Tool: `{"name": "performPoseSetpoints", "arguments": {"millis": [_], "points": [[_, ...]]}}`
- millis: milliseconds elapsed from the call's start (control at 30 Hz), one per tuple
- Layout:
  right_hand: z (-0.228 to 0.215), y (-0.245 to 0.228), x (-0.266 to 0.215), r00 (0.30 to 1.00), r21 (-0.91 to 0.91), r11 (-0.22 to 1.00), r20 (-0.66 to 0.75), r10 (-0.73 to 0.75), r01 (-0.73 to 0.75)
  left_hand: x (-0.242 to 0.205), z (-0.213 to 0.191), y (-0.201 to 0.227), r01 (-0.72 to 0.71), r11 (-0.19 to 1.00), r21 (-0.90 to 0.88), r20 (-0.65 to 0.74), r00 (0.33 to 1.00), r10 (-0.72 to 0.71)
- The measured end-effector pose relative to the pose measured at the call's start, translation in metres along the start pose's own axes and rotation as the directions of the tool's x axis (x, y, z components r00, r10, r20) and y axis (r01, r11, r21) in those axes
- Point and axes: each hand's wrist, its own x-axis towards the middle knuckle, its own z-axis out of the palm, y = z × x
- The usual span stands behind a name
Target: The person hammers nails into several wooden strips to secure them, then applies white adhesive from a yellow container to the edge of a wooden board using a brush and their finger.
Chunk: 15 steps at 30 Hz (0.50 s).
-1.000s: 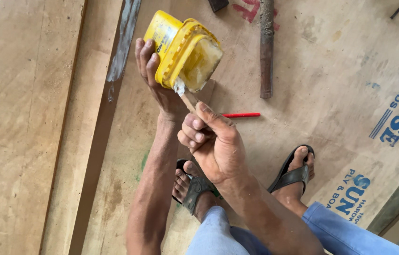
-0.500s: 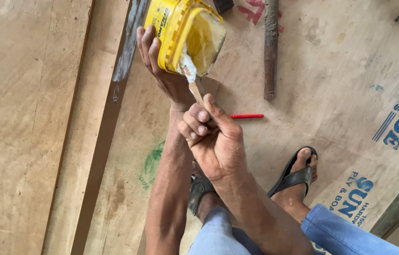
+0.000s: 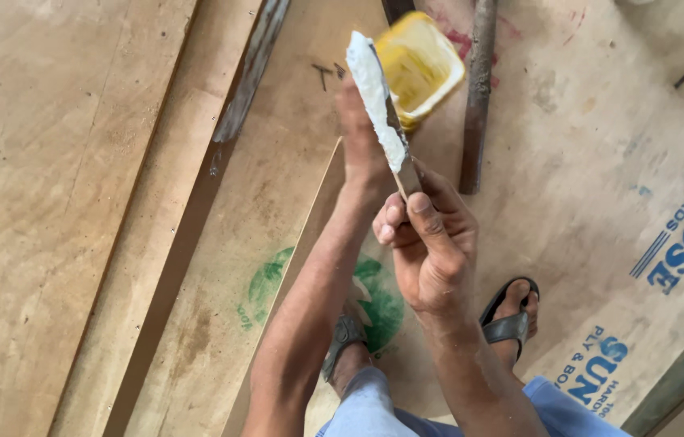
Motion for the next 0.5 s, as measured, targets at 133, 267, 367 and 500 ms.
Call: {"name": "performPoseSetpoints", "arguments": {"millis": [133, 267, 367, 500], "points": [[-0.008, -0.003, 0.008, 0.999, -0.008, 1.000, 0.043, 0.022, -0.021, -0.005, 0.026, -0.034, -0.364, 0.909, 0.203, 0.029, 0.930, 0.366], [-0.013, -0.006, 0.014, 0.995, -0.034, 0.998, 0.078, 0.063, -0.061, -0.006, 0.033, -0.037, -0.242, 0.957, 0.159, 0.067, 0.970, 0.234], [-0.015, -0.006, 0.020, 0.993, -0.047, 0.994, 0.072, 0.098, -0.094, -0.010, 0.015, -0.019, -0.316, 0.832, 0.456, 0.106, 0.947, 0.302], [-0.012, 0.001, 0.033, 0.981, 0.004, 0.989, 0.125, 0.149, -0.151, -0.059, -0.069, 0.009, -0.314, 0.831, 0.458, 0.083, 0.946, 0.312]]}}
